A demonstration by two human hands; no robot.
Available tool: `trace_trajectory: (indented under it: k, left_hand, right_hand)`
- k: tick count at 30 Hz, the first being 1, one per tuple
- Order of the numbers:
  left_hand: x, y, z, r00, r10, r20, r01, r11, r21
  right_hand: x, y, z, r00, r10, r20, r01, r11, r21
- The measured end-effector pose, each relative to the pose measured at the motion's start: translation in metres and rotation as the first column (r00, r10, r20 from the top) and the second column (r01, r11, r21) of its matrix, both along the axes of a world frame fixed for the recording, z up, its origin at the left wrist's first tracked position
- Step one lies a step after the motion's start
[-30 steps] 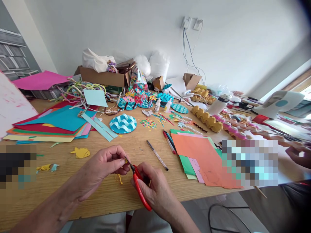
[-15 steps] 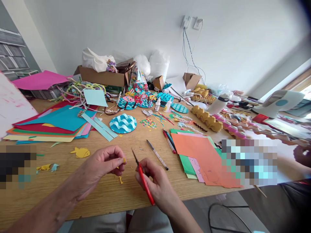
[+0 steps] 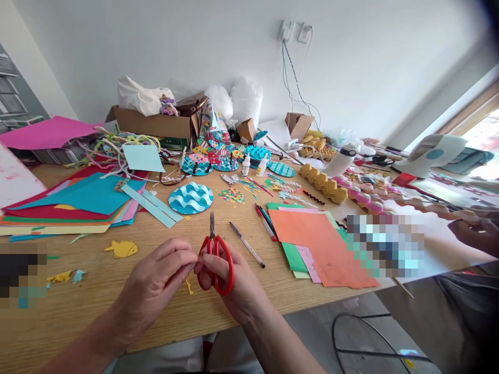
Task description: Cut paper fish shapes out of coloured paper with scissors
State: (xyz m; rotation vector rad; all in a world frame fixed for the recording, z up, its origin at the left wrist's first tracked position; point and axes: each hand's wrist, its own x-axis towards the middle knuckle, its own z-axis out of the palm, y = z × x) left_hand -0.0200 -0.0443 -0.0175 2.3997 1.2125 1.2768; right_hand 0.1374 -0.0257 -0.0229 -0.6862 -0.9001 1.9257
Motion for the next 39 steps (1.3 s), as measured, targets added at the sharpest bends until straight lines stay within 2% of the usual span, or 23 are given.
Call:
trace_trajectory:
  k: [2,4,11,16,22,25,28,30,33,35,37,39]
  left_hand:
    - [-0.002,-0.002,-0.002,0.994,0.0,-0.109,0.013,0.993,0.117]
    - [-0.004,-0.003,-0.002,0.985,0.001,-0.173,0.03,0.984,0.173]
    - [-0.009,-0.006,-0.002,0.964,-0.031,-0.265,0.089,0.973,0.211]
    - [-0.013,-0.007,-0.008,0.966,-0.055,-0.254,0.106,0.976,0.192]
    - [-0.018,-0.009,-0.008,0.959,-0.109,-0.261,0.125,0.991,0.044]
    - [-0.02,-0.01,-0.009,0.964,-0.119,-0.239,0.128,0.992,0.022]
    - [-0.02,-0.012,-0.011,0.974,-0.118,-0.193,0.122,0.993,0.007]
    - [-0.018,-0.013,-0.01,0.99,-0.079,-0.118,0.078,0.997,-0.016]
    - [-0.012,-0.013,-0.002,0.998,0.038,0.047,-0.029,0.986,-0.162]
    - [-0.007,-0.01,0.005,0.99,0.101,0.101,-0.061,0.937,-0.344]
    - [-0.003,-0.005,0.011,0.988,0.101,0.12,-0.027,0.865,-0.501]
    - [0.0,-0.001,0.012,0.987,0.062,0.148,0.038,0.805,-0.592]
  right_hand:
    - [-0.001,0.001,0.0,1.0,0.02,-0.016,-0.02,1.0,-0.02]
    - [-0.001,0.001,-0.001,0.999,0.026,-0.019,-0.027,0.999,-0.028]
    - [0.001,0.003,-0.005,1.0,0.01,-0.01,-0.01,0.999,-0.036]
    - [0.001,0.004,-0.004,1.0,0.019,-0.005,-0.019,0.998,-0.06]
    - [0.002,0.003,-0.003,0.999,0.045,0.011,-0.044,0.997,-0.068]
    - [0.002,0.002,-0.003,0.999,0.036,0.011,-0.035,0.997,-0.064]
    - [0.002,0.0,-0.001,1.0,0.002,0.01,-0.002,1.0,-0.026]
    - [0.003,-0.001,0.001,0.998,-0.041,0.045,0.04,0.999,0.026]
    - [0.002,-0.003,0.004,0.982,-0.127,0.14,0.11,0.986,0.123]
    - [0.002,-0.004,0.005,0.958,-0.195,0.209,0.152,0.967,0.206]
    - [0.001,-0.004,0.004,0.915,-0.278,0.292,0.18,0.93,0.321]
    - [0.001,-0.004,0.001,0.858,-0.359,0.368,0.183,0.882,0.434]
